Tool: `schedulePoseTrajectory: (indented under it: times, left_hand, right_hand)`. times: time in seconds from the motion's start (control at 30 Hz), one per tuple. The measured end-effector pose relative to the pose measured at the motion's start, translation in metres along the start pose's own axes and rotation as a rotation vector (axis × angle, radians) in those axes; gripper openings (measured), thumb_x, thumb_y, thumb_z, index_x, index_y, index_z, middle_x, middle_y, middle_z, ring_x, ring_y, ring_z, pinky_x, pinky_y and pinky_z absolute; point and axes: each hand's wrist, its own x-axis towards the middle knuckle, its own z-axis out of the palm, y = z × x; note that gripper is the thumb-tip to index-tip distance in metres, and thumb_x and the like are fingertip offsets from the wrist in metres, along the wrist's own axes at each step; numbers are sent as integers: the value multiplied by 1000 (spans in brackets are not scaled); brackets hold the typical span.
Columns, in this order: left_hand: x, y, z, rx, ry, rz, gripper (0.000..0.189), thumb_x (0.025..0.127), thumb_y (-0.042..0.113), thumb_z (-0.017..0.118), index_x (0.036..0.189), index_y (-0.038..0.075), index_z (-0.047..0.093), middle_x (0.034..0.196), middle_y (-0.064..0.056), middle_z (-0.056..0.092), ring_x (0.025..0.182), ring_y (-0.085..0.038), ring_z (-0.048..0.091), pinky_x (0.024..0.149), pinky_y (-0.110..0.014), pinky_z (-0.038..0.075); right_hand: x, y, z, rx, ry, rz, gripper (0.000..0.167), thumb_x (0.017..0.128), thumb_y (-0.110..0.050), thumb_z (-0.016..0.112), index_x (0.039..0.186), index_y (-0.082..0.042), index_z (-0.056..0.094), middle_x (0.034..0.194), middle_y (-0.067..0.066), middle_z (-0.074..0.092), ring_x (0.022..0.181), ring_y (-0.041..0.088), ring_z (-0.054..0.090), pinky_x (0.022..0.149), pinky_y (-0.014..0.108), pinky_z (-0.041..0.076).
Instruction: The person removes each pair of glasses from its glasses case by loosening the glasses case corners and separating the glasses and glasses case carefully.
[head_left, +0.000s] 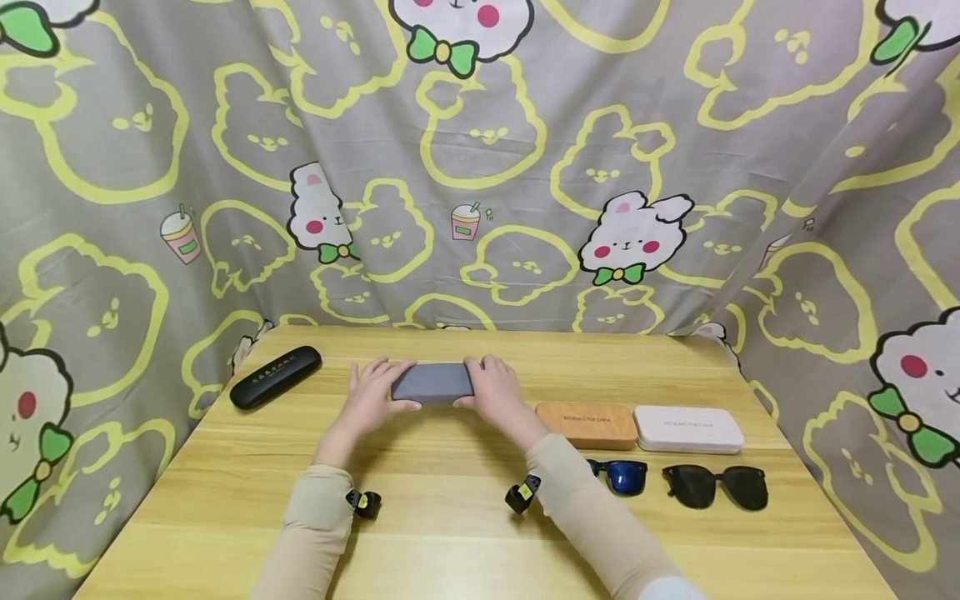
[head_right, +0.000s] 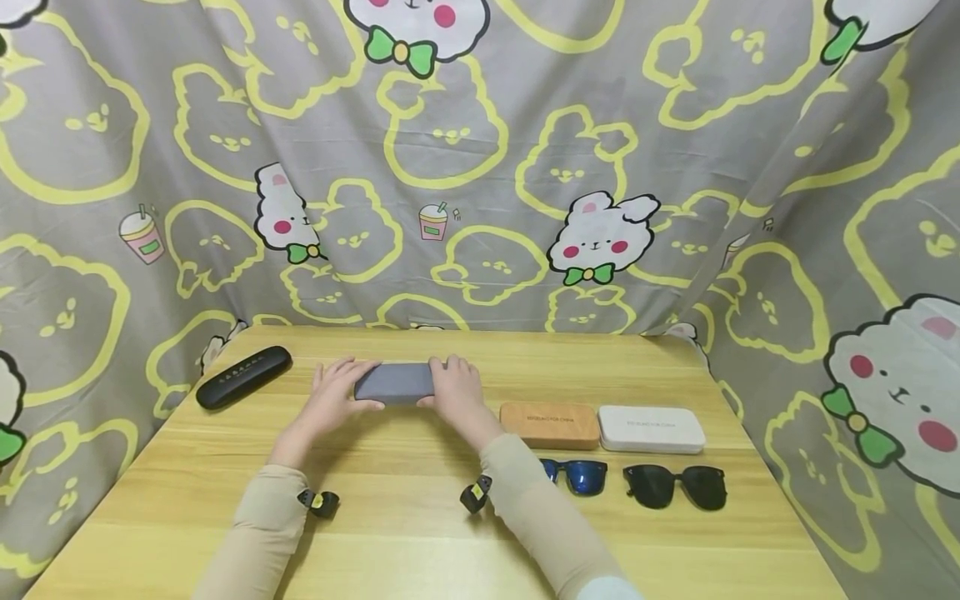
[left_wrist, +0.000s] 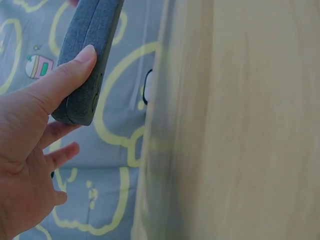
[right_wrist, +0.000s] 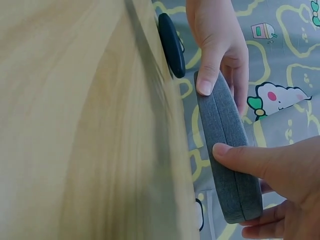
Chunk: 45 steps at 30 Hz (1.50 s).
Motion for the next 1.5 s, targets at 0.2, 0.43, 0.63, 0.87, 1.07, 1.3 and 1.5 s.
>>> schedulePoseTrajectory:
  times: [0.2, 0.43, 0.63, 0.87, 1.07, 1.3, 1.5]
  left_hand:
    - [0, 4, 5, -17, -27, -3, 78, 72, 41, 83, 141, 23, 52, 137, -11, 59, 139, -40, 38, 111, -75, 1]
    - [-1, 11, 9, -3, -80, -9, 80, 71, 41, 84, 141, 21, 52, 136, -13, 59, 135, -40, 43, 111, -76, 8]
    - [-2, 18, 13, 26, -131, -26, 83, 70, 43, 84, 142, 17, 51, 137, -13, 58, 134, -39, 44, 111, -76, 8]
    - [-2, 29, 17, 48, -159, -35, 81, 69, 45, 84, 140, 19, 54, 137, -9, 60, 133, -37, 46, 111, -76, 9]
    - [-2, 36, 21, 72, -172, -42, 82, 66, 46, 85, 138, 19, 56, 137, -6, 60, 132, -36, 48, 111, -76, 10]
    - [-2, 46, 26, 75, -189, -71, 82, 64, 47, 87, 136, 22, 57, 139, -4, 60, 133, -35, 48, 111, -76, 9]
    - [-2, 54, 30, 68, -205, -117, 78, 64, 44, 88, 133, 23, 59, 137, -6, 60, 130, -38, 49, 109, -78, 12]
  right_hand:
    - [-11, 0, 1, -30, -12, 29, 74, 75, -49, 79, 133, -10, 54, 113, 16, 61, 106, 31, 59, 92, 46, 50]
    - [-21, -1, -1, -39, -63, 82, 76, 76, -49, 79, 135, -11, 53, 115, 16, 61, 111, 33, 58, 98, 46, 48]
    - [-29, 3, 0, -49, -79, 99, 75, 74, -49, 80, 134, -10, 54, 113, 15, 61, 110, 33, 58, 98, 46, 47]
    - [-38, 10, -1, -49, -101, 104, 74, 74, -50, 80, 132, -11, 55, 113, 16, 61, 112, 34, 57, 99, 47, 46]
    - [-44, 15, -4, -22, -138, 118, 76, 74, -48, 81, 134, -9, 54, 118, 17, 61, 117, 36, 55, 103, 49, 43]
    - [-47, 22, -2, -31, -164, 136, 80, 74, -48, 81, 137, -10, 52, 125, 19, 60, 123, 37, 52, 106, 50, 41]
    - [-51, 25, -3, -44, -181, 138, 76, 72, -50, 82, 132, -11, 55, 122, 16, 61, 120, 34, 54, 103, 49, 44]
